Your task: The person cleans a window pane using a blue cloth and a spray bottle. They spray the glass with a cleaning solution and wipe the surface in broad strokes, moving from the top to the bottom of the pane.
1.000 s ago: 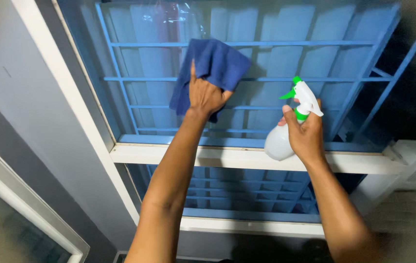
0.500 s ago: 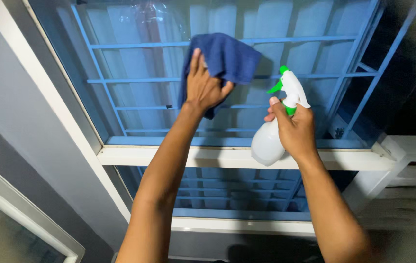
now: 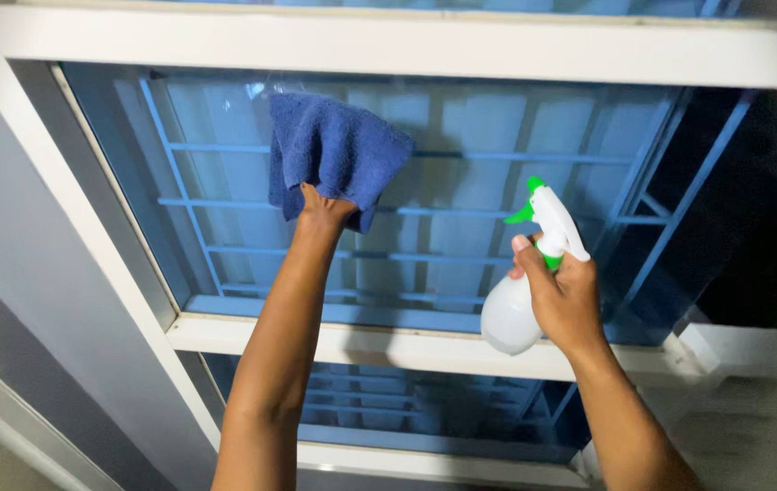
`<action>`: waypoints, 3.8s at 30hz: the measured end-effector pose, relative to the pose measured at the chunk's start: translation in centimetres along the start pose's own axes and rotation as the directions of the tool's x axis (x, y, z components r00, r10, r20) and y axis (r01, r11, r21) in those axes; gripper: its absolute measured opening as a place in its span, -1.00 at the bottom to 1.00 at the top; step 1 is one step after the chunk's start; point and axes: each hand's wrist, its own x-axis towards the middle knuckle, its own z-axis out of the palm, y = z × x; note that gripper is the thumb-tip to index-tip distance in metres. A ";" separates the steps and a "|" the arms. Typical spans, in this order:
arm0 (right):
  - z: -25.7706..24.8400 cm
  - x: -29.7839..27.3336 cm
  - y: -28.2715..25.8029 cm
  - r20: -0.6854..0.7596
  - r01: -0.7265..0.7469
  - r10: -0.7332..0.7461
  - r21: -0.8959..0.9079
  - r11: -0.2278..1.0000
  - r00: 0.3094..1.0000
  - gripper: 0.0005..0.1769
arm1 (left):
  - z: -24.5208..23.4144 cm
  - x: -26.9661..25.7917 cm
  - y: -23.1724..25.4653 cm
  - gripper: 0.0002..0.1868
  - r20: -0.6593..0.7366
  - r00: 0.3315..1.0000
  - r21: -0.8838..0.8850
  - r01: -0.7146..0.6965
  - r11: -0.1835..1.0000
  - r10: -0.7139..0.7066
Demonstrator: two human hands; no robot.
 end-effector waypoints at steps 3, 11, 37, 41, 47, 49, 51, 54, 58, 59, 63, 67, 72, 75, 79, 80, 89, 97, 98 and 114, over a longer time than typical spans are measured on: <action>-0.8 1.1 -2.4 0.034 -0.032 0.033 -0.017 0.999 0.999 -0.82 | -2.2 4.2 2.7 -0.37 -0.134 0.986 0.034 -0.093 0.995 0.097; -3.7 8.9 -10.8 0.032 -0.099 0.095 0.152 0.983 0.995 -0.86 | -12.6 9.5 10.5 -0.17 -0.260 0.918 0.099 -0.285 0.954 0.301; -5.1 25.8 -34.1 -0.088 -0.187 0.196 0.103 0.977 0.977 -0.68 | -11.4 19.2 12.5 -0.42 -0.330 0.944 -0.143 -0.073 0.987 0.022; -6.7 25.5 -34.3 -0.039 -0.186 0.192 0.128 0.974 0.981 -0.72 | -12.0 16.9 13.3 -0.42 -0.165 0.986 -0.056 -0.007 0.998 -0.002; -8.0 25.7 -34.3 0.031 -0.197 0.195 0.067 0.978 0.980 -0.72 | -11.5 15.5 16.0 -0.41 -0.183 0.977 -0.076 0.101 0.992 -0.113; -8.2 25.8 -34.1 0.050 -0.199 0.198 0.035 0.979 0.979 -0.71 | -11.2 15.1 16.3 -0.39 -0.197 0.975 -0.075 0.086 0.993 -0.100; -8.1 26.1 -34.0 0.080 -0.145 0.141 0.045 0.988 0.987 -0.69 | -11.0 14.9 16.2 -0.38 -0.201 0.976 -0.070 0.070 0.995 -0.083; -8.3 25.6 -34.2 0.152 -0.110 0.096 0.084 0.990 0.984 -0.63 | -11.2 15.1 16.2 -0.37 -0.202 0.977 -0.052 0.065 0.997 -0.074; -6.9 25.6 -34.4 0.152 -0.144 0.128 0.100 0.985 0.980 -0.66 | -12.3 17.3 15.9 -0.36 -0.110 0.989 -0.013 0.095 0.995 -0.096; -6.7 25.7 -34.6 0.157 -0.145 0.131 0.084 0.986 0.979 -0.67 | -12.8 18.4 15.3 -0.33 -0.037 0.991 0.051 0.127 0.991 -0.125; -6.0 26.4 -35.8 0.214 -0.175 0.144 0.133 0.976 0.966 -0.56 | -15.0 21.4 12.5 -0.28 -0.254 0.963 0.024 0.092 0.995 -0.083; -4.7 27.4 -36.1 0.322 -0.302 0.192 0.340 0.890 0.927 -0.40 | -15.2 20.1 11.1 -0.23 -0.025 0.970 0.048 0.243 0.969 -0.242; -1.7 28.8 -36.5 0.368 -0.443 0.290 0.454 0.773 0.884 -0.51 | -14.9 16.7 8.6 -0.21 -0.070 0.983 0.020 0.170 0.985 -0.168; 0.5 29.0 -37.1 0.371 -0.418 0.252 0.485 0.769 0.894 -0.54 | -14.7 15.2 8.1 -0.21 -0.064 0.983 0.085 0.178 0.980 -0.173; 2.6 29.6 -37.0 0.330 -0.341 0.196 0.471 0.814 0.924 -0.66 | -14.9 14.8 7.8 -0.26 -0.008 0.985 0.049 0.173 0.984 -0.173; 3.0 29.6 -37.0 0.303 -0.300 0.179 0.421 0.856 0.936 -0.68 | -15.0 14.6 7.9 -0.26 -0.062 0.989 0.017 0.134 0.991 -0.133; 7.5 28.0 -40.0 0.217 -0.047 0.015 0.142 0.989 0.976 -0.67 | -16.1 15.0 8.5 -0.33 -0.061 0.990 -0.014 0.129 0.992 -0.129; 11.8 25.2 -40.9 0.165 0.102 -0.132 0.180 0.978 0.977 -0.65 | -13.4 13.8 5.4 -0.19 -0.100 0.995 0.066 -0.003 0.998 0.009; 12.3 24.9 -40.7 0.163 0.189 -0.211 0.140 0.972 0.964 -0.67 | -12.8 13.5 5.0 -0.21 -0.076 0.997 0.132 0.005 0.991 0.005; -0.9 25.9 -38.0 -0.284 -0.068 0.075 0.035 0.997 0.956 -0.64 | -15.8 15.0 8.1 -0.27 0.209 0.935 0.208 0.246 0.947 -0.288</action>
